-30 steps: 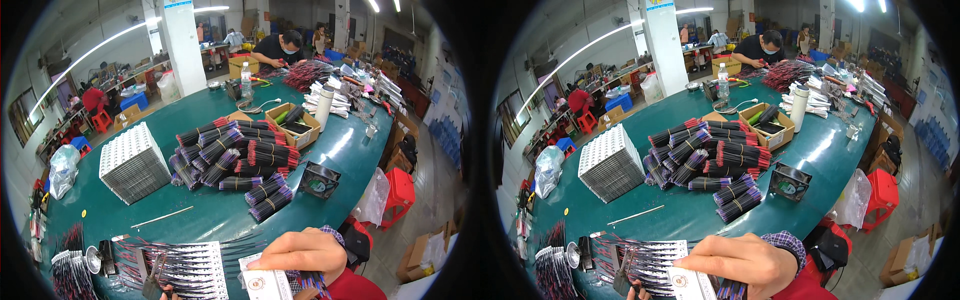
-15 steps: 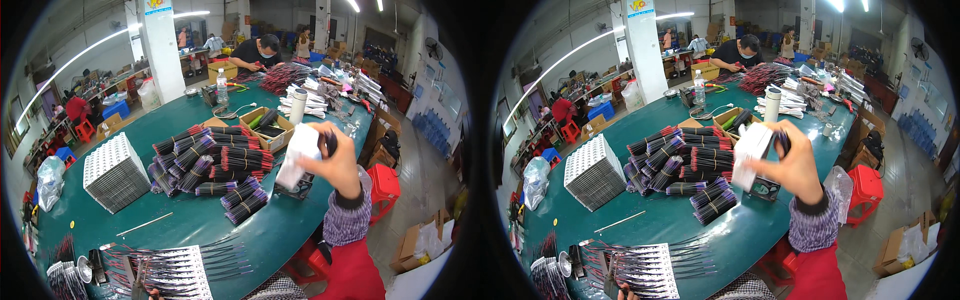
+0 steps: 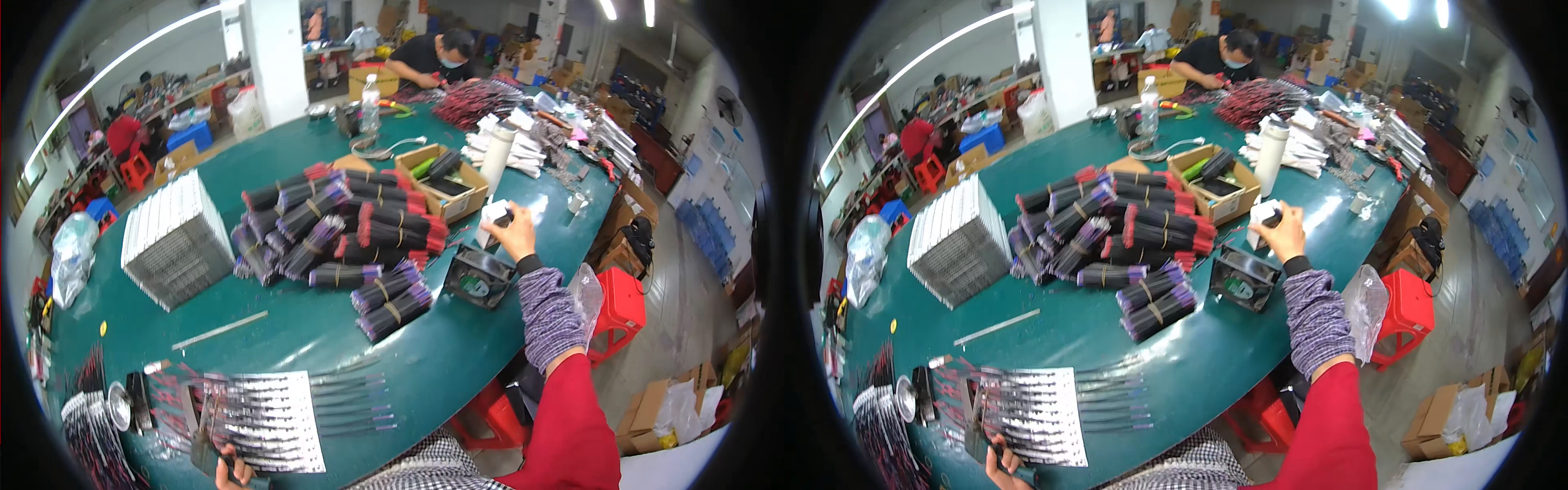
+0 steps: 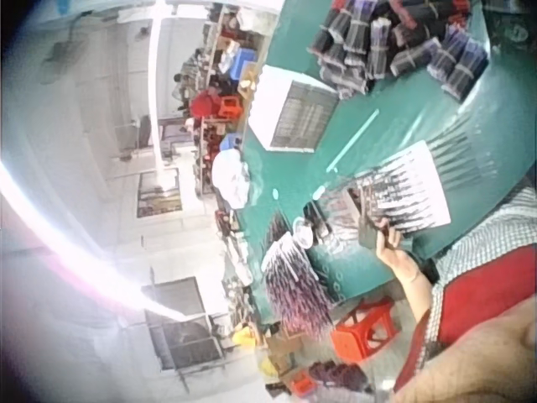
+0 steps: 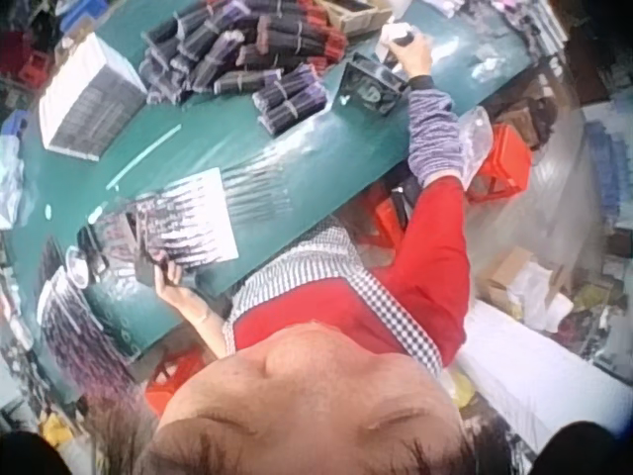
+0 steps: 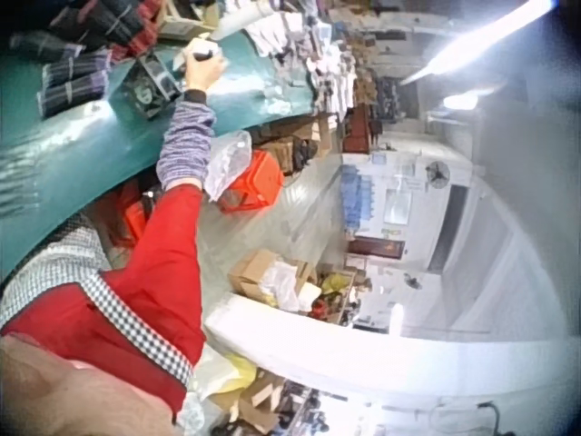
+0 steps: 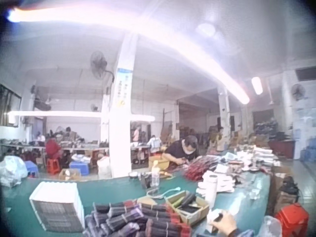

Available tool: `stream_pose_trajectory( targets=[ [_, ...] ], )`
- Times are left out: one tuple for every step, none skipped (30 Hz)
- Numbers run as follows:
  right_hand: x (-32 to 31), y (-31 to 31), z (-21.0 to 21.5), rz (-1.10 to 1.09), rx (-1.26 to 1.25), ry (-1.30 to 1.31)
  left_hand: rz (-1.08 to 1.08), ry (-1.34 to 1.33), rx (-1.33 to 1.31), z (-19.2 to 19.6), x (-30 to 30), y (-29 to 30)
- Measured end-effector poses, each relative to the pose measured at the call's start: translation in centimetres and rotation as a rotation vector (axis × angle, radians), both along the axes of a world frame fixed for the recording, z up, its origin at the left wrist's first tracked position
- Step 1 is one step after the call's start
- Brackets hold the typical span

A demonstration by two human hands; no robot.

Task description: The person solders wires onto circuit strips using a soldering tool, handles a small box, aligns wires across the strips using a wooden stick, and solders the wire ends onto the board.

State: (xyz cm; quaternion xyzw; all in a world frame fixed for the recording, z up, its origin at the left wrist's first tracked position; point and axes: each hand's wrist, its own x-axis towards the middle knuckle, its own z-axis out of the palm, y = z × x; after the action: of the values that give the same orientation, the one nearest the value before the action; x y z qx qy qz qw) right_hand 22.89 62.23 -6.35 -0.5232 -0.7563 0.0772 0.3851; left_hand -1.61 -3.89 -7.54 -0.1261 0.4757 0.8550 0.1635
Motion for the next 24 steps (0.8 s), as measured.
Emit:
stream_pose_trajectory(
  targets=[
    [0.3,0.1,0.3,-0.002,0.010,-0.048,-0.247,0.002,0.346,-1.7,-1.3,-2.2],
    [1.5,0.7,0.8,-0.005,0.078,-0.088,-0.198,0.032,0.282,-3.8,-1.5,-2.6],
    [6.1,3.8,-0.2,-0.023,0.284,0.014,-0.119,0.051,0.148,-1.9,-0.9,0.5],
    [7.6,4.4,1.1,-0.026,0.500,-0.160,-0.085,0.009,0.159,-2.7,-2.0,-0.1],
    [7.3,3.5,3.8,0.023,0.267,0.100,-0.120,-0.007,0.247,-3.0,-2.2,-0.6],
    [5.1,-1.4,6.9,0.041,0.315,0.117,-0.198,0.027,0.286,-4.4,-2.6,-2.3],
    [4.9,-5.4,8.7,0.174,0.271,0.219,-0.203,0.007,0.348,-5.5,-2.7,-2.8],
    [4.1,-9.4,9.6,0.222,0.242,0.263,-0.182,0.008,0.294,-5.2,-2.5,-2.5],
    [3.0,-14.4,10.8,0.304,-0.021,0.321,-0.200,-0.012,0.330,-4.4,-2.1,-2.0],
    [1.0,-19.6,11.3,0.334,-0.035,0.193,-0.208,0.025,0.356,-4.1,-1.7,-1.7],
    [-1.5,-24.9,11.8,0.500,0.128,-0.006,-0.189,0.039,0.335,-3.7,-1.1,-1.7],
    [-3.6,-29.2,11.8,0.696,0.133,-0.053,-0.171,0.057,0.319,-3.5,-0.5,-1.9],
    [-4.6,-32.2,11.1,0.873,0.090,-0.099,-0.171,0.099,0.282,-2.9,0.2,-2.3],
    [-5.4,-34.3,9.8,1.027,0.103,-0.126,-0.164,0.135,0.238,-2.5,1.3,-2.7],
    [-5.9,-36.4,8.8,1.120,0.019,-0.121,-0.189,0.184,0.196,-1.9,2.3,-2.6],
    [-6.7,-38.1,7.8,1.234,-0.036,-0.106,-0.199,0.239,0.147,-0.9,3.7,-2.7],
    [-7.2,-39.4,6.5,1.287,-0.105,-0.086,-0.144,0.208,0.052,0.0,5.0,-2.4],
    [-8.0,-40.6,5.3,1.297,-0.131,-0.082,-0.153,0.224,-0.007,0.1,6.1,-2.9],
    [-8.7,-41.5,3.8,1.291,-0.131,-0.076,-0.163,0.243,-0.069,0.4,7.2,-3.1],
    [-9.3,-42.1,2.2,1.291,-0.132,-0.068,-0.166,0.263,-0.133,0.9,8.3,-3.4],
    [-9.7,-42.7,1.1,1.295,-0.132,-0.079,-0.187,0.221,-0.155,1.2,9.2,-3.8],
    [-10.1,-43.3,0.1,1.245,-0.146,-0.098,-0.177,0.209,-0.142,1.1,10.3,-4.2],
    [-10.4,-43.6,-0.7,1.194,-0.159,-0.117,-0.209,0.178,-0.183,1.1,11.2,-4.6],
    [-10.4,-43.6,-1.3,1.201,-0.159,-0.127,-0.243,0.147,-0.224,1.0,11.9,-5.1]
  ],
)
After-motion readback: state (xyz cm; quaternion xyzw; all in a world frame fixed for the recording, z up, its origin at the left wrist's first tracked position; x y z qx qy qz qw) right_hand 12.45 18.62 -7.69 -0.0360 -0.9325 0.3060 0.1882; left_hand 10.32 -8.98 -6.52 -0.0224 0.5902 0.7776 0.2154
